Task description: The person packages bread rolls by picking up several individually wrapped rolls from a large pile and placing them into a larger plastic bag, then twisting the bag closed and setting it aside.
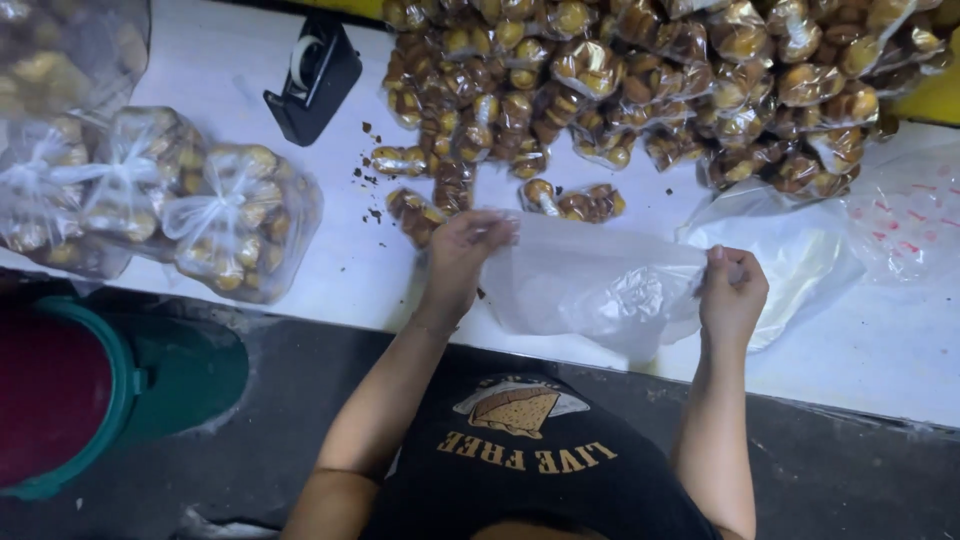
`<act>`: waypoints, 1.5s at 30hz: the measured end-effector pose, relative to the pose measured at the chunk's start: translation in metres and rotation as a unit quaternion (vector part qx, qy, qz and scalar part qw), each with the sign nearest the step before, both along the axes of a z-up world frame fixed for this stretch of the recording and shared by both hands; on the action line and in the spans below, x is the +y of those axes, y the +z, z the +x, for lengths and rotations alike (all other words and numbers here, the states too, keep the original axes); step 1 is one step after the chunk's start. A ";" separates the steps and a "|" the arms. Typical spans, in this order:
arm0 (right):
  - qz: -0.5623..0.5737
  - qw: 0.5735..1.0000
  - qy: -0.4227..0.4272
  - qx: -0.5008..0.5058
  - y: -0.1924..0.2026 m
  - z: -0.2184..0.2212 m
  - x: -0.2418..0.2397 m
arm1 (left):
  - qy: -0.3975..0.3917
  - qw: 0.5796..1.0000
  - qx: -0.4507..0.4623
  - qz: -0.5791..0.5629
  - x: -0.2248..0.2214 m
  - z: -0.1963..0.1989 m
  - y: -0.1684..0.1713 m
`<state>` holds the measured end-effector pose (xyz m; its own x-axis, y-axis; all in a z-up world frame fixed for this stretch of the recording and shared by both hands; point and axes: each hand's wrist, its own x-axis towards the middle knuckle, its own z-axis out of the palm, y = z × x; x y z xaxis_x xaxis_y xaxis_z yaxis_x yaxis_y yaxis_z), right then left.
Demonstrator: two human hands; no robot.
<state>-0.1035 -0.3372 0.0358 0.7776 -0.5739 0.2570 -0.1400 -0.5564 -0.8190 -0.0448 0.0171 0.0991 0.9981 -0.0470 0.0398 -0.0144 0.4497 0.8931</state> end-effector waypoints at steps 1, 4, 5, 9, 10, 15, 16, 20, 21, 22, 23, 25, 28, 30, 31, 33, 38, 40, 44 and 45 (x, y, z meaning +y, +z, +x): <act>-0.004 0.999 -0.010 -0.038 -0.002 0.002 0.004 | 0.042 0.999 0.003 -0.006 0.007 0.001 0.003; -0.121 0.967 0.160 -0.157 0.092 -0.006 0.110 | 0.036 0.977 -0.072 0.200 0.005 -0.012 0.045; -0.123 0.968 0.156 -0.156 0.119 -0.007 0.137 | 0.032 0.977 -0.072 0.198 0.005 -0.012 0.044; -0.060 0.937 0.339 -0.064 0.172 -0.006 0.190 | -0.125 0.894 -0.288 0.321 0.018 -0.021 0.054; -0.079 0.942 0.322 -0.041 0.174 0.000 0.188 | -0.148 0.888 -0.278 0.334 0.024 -0.020 0.062; 0.044 0.951 0.302 -0.049 0.130 -0.007 0.191 | -0.181 0.941 -0.209 0.193 0.018 -0.026 0.025; 0.111 0.945 0.304 -0.055 0.120 -0.006 0.191 | -0.262 0.946 -0.167 0.092 0.015 -0.030 0.030; 0.485 0.788 0.359 -0.121 0.117 -0.020 0.169 | -0.653 0.744 -0.102 0.102 0.035 -0.019 0.052; 0.507 0.769 0.371 -0.117 0.122 -0.029 0.156 | -0.651 0.744 -0.093 0.117 0.039 -0.010 0.037; 0.527 0.749 0.384 -0.115 0.127 -0.035 0.142 | -0.648 0.745 -0.088 0.133 0.042 0.001 0.022; 0.525 0.750 0.384 -0.118 0.122 -0.033 0.141 | -0.649 0.744 -0.090 0.134 0.026 0.013 -0.004; 0.297 0.878 0.375 -0.002 0.112 -0.028 0.140 | -0.339 0.785 0.045 0.517 -0.005 0.036 -0.055; 0.279 0.881 0.380 -0.034 0.100 -0.010 0.114 | -0.563 0.690 -0.153 0.429 0.014 -0.014 0.097; 0.356 0.865 0.340 -0.092 0.128 -0.010 0.067 | -0.534 0.681 -0.133 0.483 0.009 0.009 0.083; 0.437 0.838 0.293 -0.144 0.139 -0.013 0.044 | -0.506 0.670 -0.105 0.534 0.008 0.016 0.072; 0.264 0.923 0.275 -0.051 0.123 -0.010 0.024 | -0.457 0.646 -0.067 0.608 -0.003 0.041 0.047; -0.372 0.872 0.244 0.206 0.128 0.007 0.063 | 0.000 0.685 -0.239 0.688 -0.047 0.036 0.007; -0.447 0.825 0.182 0.294 0.136 0.013 0.063 | 0.350 0.537 -0.530 0.555 -0.081 -0.002 0.001; -0.415 0.842 0.190 0.288 0.077 0.020 0.029 | -0.120 0.695 -0.089 0.704 -0.088 0.009 -0.029; -0.366 0.859 0.197 0.300 0.096 0.009 0.035 | -0.002 0.709 -0.201 0.676 -0.097 0.000 -0.029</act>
<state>-0.0942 -0.3025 0.1315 0.9928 -0.0921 -0.0771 -0.0980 -0.9923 -0.0759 -0.0452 -0.0801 0.0700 0.9186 -0.3165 0.2366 -0.3913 -0.8124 0.4324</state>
